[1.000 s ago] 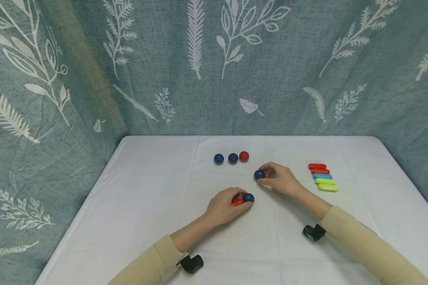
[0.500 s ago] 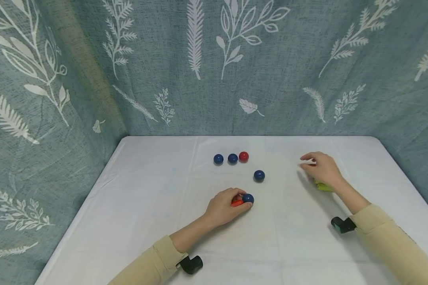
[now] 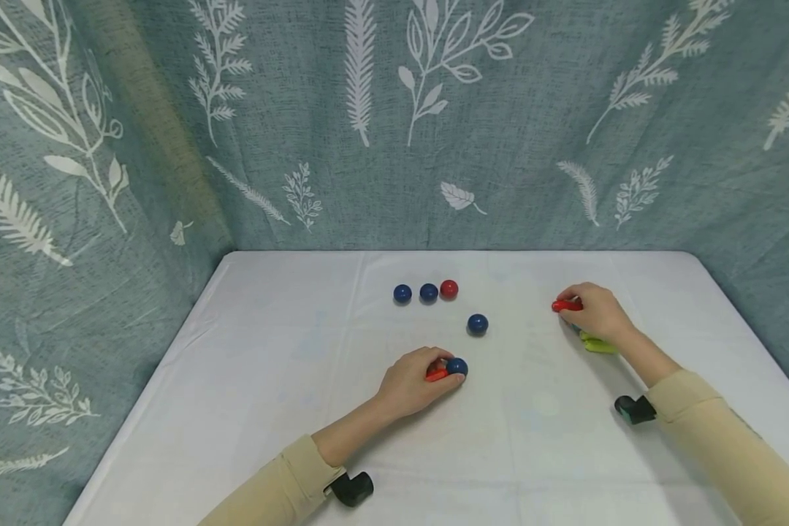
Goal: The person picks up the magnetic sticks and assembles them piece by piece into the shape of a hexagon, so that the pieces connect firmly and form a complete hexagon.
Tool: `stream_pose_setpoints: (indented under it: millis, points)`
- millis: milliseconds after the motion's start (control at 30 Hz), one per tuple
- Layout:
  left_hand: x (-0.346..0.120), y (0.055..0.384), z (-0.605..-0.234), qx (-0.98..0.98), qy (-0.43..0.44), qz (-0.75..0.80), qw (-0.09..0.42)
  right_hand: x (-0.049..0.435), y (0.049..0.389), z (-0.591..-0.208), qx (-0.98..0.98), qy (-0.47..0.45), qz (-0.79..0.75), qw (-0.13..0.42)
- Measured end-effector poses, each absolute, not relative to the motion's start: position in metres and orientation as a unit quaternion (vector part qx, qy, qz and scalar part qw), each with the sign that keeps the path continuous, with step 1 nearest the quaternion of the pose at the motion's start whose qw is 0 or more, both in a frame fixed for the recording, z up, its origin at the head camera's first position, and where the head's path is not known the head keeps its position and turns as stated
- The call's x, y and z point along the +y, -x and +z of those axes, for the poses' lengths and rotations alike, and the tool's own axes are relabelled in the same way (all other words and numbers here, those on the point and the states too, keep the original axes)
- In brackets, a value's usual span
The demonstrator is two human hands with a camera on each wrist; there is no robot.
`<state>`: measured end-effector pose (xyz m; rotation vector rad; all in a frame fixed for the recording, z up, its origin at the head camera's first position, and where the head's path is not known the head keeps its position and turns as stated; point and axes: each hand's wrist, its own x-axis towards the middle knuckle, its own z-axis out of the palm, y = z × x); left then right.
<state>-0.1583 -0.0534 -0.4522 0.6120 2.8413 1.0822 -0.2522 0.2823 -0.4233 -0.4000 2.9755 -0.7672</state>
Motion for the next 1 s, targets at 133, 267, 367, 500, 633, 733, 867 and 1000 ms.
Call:
stream_pose_setpoints:
  millis: [133,267,367,500,633,733,867,1000]
  points:
    - [-0.054,0.159,-0.453,0.917,-0.200,0.343,0.021,0.271,0.248,-0.427,0.955,0.174,-0.238,0.012]
    - [-0.054,0.157,-0.453,0.917,-0.203,0.342,0.020,0.256,0.240,-0.430,0.948,0.219,-0.230,0.007]
    - [-0.056,0.156,-0.452,0.917,-0.205,0.343,0.019,0.245,0.232,-0.431,0.939,0.245,-0.239,0.011]
    - [-0.056,0.155,-0.451,0.916,-0.206,0.343,0.021,0.231,0.219,-0.434,0.926,0.272,-0.259,0.022]
    - [-0.057,0.153,-0.450,0.917,-0.205,0.342,0.025,0.218,0.208,-0.438,0.912,0.298,-0.280,0.038]
    - [-0.058,0.153,-0.450,0.916,-0.206,0.343,0.025,0.208,0.201,-0.438,0.900,0.319,-0.294,0.050]
    - [-0.059,0.152,-0.450,0.916,-0.209,0.343,0.024,0.197,0.195,-0.437,0.886,0.345,-0.303,0.057]
    - [-0.059,0.151,-0.450,0.916,-0.207,0.342,0.029,0.188,0.191,-0.435,0.878,0.359,-0.311,0.065]
